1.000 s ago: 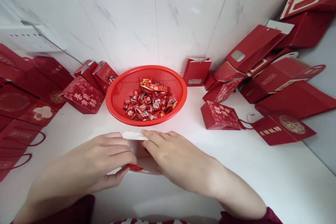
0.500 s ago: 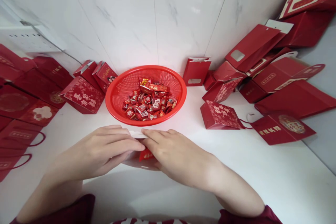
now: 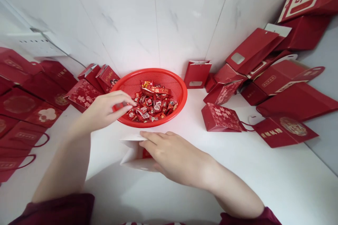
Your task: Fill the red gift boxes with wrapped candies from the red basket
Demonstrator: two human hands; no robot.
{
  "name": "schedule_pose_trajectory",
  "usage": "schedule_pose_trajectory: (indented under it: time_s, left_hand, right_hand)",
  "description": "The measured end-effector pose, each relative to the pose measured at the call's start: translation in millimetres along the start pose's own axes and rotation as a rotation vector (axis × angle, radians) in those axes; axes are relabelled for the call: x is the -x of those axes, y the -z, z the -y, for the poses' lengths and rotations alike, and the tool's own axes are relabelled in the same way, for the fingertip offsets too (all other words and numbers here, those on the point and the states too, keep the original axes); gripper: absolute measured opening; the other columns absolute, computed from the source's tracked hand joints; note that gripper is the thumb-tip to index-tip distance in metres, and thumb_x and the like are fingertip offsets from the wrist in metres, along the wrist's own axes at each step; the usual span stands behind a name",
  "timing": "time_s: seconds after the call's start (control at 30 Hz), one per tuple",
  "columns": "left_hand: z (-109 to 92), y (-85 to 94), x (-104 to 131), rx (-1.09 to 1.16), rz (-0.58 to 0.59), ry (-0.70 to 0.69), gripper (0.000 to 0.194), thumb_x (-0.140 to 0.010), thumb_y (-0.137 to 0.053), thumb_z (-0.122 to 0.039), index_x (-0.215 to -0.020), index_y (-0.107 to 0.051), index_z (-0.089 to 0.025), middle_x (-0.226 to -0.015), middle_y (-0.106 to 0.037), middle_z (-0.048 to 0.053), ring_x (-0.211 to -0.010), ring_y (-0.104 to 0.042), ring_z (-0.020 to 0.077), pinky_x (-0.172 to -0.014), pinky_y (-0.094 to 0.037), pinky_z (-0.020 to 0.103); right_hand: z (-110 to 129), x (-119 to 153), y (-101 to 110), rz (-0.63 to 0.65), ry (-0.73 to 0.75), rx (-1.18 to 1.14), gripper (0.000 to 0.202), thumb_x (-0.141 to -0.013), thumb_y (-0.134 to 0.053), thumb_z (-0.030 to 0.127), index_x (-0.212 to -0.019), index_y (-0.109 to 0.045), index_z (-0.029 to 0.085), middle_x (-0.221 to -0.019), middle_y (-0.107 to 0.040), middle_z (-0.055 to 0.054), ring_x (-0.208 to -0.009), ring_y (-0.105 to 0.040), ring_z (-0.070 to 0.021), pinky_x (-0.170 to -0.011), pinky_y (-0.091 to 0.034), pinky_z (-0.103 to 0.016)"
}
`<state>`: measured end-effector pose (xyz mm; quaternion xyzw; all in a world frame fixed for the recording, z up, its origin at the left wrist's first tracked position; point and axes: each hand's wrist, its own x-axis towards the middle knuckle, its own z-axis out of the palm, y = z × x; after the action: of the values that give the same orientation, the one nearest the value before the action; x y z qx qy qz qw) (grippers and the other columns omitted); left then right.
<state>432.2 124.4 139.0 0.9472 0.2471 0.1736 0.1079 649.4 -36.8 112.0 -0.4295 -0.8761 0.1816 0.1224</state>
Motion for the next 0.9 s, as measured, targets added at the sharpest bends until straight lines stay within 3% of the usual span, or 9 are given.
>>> schedule_pose_trajectory:
  time_s: [0.07,0.2,0.27,0.37,0.47,0.6,0.67,0.73,0.9]
  left_hand:
    - [9,-3.7,-24,-0.011,0.082,0.037,0.024,-0.096,-0.048,-0.029,-0.103,-0.067,-0.016,-0.106,-0.068,0.005,-0.092,-0.065,0.0154,-0.087,-0.049,0.028]
    - [30,-20.0,-73,-0.038,0.375,0.074,0.040,-0.098,-0.035,-0.033,-0.116,-0.065,-0.012,-0.116,-0.066,0.004,-0.105,-0.063,0.0161,-0.095,-0.044,0.025]
    - [47,-33.5,-93,-0.056,0.536,0.112,0.036,-0.086,-0.058,-0.037,-0.111,-0.068,-0.012,-0.104,-0.073,0.004,-0.092,-0.068,0.0177,-0.085,-0.049,0.024]
    - [73,-57.5,-113,-0.103,0.680,0.179,0.075,-0.056,-0.084,-0.039,-0.124,-0.062,-0.015,-0.121,-0.070,0.013,-0.099,-0.067,0.0259,-0.085,-0.051,0.029]
    - [84,-80.0,-120,-0.124,0.699,0.201,0.095,-0.054,-0.084,-0.045,-0.140,-0.050,-0.020,-0.139,-0.059,0.015,-0.113,-0.061,0.0298,-0.093,-0.047,0.032]
    - [77,-94.8,-122,-0.106,0.682,0.164,0.056,-0.066,-0.076,-0.044,-0.116,-0.068,-0.018,-0.111,-0.072,0.011,-0.092,-0.065,0.0250,-0.080,-0.047,0.029]
    - [71,-91.6,-123,-0.074,0.685,0.126,0.039,-0.065,-0.077,-0.043,-0.094,-0.073,-0.018,-0.088,-0.073,0.006,-0.076,-0.063,0.0207,-0.069,-0.044,0.027]
    - [66,-82.5,-123,-0.037,0.671,0.099,0.036,-0.063,-0.078,-0.047,-0.082,-0.073,-0.017,-0.074,-0.070,0.004,-0.066,-0.059,0.0178,-0.062,-0.040,0.026]
    - [54,-54.1,-114,0.083,0.560,0.090,0.045,-0.067,-0.074,-0.057,-0.080,-0.072,-0.014,-0.071,-0.067,0.001,-0.064,-0.055,0.0153,-0.062,-0.037,0.025]
  right_hand:
    - [0,-1,0,-0.002,0.011,-0.012,0.058,-0.088,-0.066,0.018,-0.143,-0.047,0.015,-0.154,-0.042,-0.013,-0.130,-0.052,-0.0313,-0.104,-0.047,-0.048]
    - [-2,-4,4,0.005,0.004,-0.077,0.058,-0.087,-0.068,0.018,-0.142,-0.049,0.017,-0.150,-0.047,-0.012,-0.128,-0.054,-0.0288,-0.105,-0.047,-0.045]
    - [-4,-6,6,0.017,-0.003,-0.119,0.054,-0.088,-0.067,0.019,-0.139,-0.052,0.017,-0.145,-0.052,-0.012,-0.126,-0.056,-0.0274,-0.104,-0.048,-0.043]
    - [-7,-8,10,0.027,-0.006,-0.144,0.053,-0.087,-0.067,0.019,-0.138,-0.054,0.017,-0.139,-0.057,-0.012,-0.123,-0.058,-0.0275,-0.103,-0.048,-0.042]
    - [-9,-9,11,0.023,-0.009,-0.155,0.053,-0.087,-0.066,0.019,-0.138,-0.054,0.018,-0.136,-0.059,-0.012,-0.120,-0.060,-0.0278,-0.101,-0.049,-0.042]
    - [-11,-10,13,0.020,-0.016,-0.186,0.048,-0.087,-0.066,0.021,-0.134,-0.058,0.021,-0.132,-0.062,-0.009,-0.115,-0.062,-0.0266,-0.098,-0.050,-0.039]
    - [-12,-10,14,0.015,-0.019,-0.199,0.048,-0.087,-0.066,0.020,-0.134,-0.058,0.022,-0.133,-0.061,-0.009,-0.117,-0.062,-0.0266,-0.099,-0.050,-0.039]
    - [-12,-11,14,0.009,-0.021,-0.207,0.048,-0.086,-0.066,0.019,-0.134,-0.058,0.021,-0.135,-0.060,-0.009,-0.119,-0.060,-0.0267,-0.101,-0.049,-0.040]
    - [-12,-10,14,0.010,-0.020,-0.208,0.051,-0.086,-0.066,0.019,-0.136,-0.057,0.020,-0.138,-0.058,-0.010,-0.121,-0.060,-0.0269,-0.102,-0.048,-0.040]
